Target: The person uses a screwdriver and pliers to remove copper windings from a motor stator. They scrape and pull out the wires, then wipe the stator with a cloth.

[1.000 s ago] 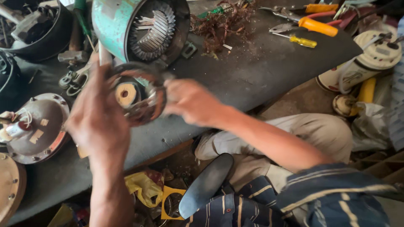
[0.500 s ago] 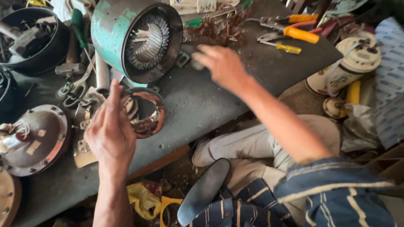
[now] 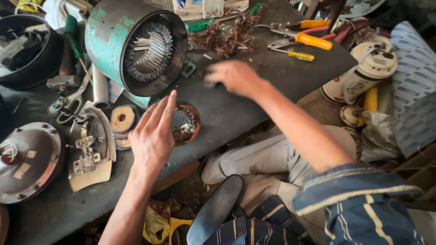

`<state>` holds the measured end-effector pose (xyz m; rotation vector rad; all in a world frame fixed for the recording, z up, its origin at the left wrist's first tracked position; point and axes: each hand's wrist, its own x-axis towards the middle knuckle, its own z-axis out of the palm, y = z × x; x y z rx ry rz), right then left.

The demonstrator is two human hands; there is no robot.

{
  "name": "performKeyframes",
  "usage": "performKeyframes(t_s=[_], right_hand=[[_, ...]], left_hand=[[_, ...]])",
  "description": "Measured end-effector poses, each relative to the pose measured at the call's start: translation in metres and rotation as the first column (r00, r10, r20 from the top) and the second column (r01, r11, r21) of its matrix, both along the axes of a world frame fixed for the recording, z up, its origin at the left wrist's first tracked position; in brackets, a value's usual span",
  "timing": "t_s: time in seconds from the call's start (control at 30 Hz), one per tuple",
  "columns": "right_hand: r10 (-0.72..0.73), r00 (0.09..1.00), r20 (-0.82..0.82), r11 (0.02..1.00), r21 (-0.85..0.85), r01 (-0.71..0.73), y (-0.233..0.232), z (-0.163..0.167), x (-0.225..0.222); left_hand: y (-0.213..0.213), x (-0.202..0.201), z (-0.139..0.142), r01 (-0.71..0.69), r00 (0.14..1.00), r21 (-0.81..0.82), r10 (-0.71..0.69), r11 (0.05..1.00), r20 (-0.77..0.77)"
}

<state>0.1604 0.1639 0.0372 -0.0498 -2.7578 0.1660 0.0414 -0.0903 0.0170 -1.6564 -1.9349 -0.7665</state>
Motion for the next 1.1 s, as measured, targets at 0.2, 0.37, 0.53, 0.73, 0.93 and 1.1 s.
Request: performKeyframes(t_s=[0.2, 0.37, 0.53, 0.73, 0.93, 1.1], right_hand=[[0.009, 0.993, -0.115, 0.998, 0.061, -0.002, 0.010, 0.006, 0.057], [0.239, 0.969, 0.066, 0.971, -0.002, -0.239, -0.004, -0.012, 0.132], [0.019, 0.985, 0.172, 0.996, 0.084, -0.034, 0.031, -0.024, 0.123], [-0.079, 0.991, 0.106, 0.995, 0.069, 0.072, 0.068, -0.001, 0.044], [-0.034, 0.999, -0.036, 0.998, -0.051, 0.032, 0.051, -0.006, 0.065], [0.288, 0.951, 0.111, 0.957, -0.056, -0.283, 0.014, -0.037, 0.089]], left_hand=[[0.032, -0.002, 0.004, 0.053, 0.997, -0.067, -0.056, 0.996, -0.058], [0.050, -0.009, 0.009, 0.079, 0.989, -0.151, -0.096, 0.985, -0.109], [0.056, -0.004, 0.011, 0.183, 0.973, -0.090, -0.194, 0.979, -0.129], [0.061, -0.012, 0.010, 0.300, 0.954, 0.086, -0.300, 0.950, -0.020], [0.054, -0.019, 0.001, 0.368, 0.924, 0.178, -0.381, 0.913, 0.044], [0.053, -0.019, -0.005, 0.376, 0.899, 0.230, -0.414, 0.898, 0.144]])
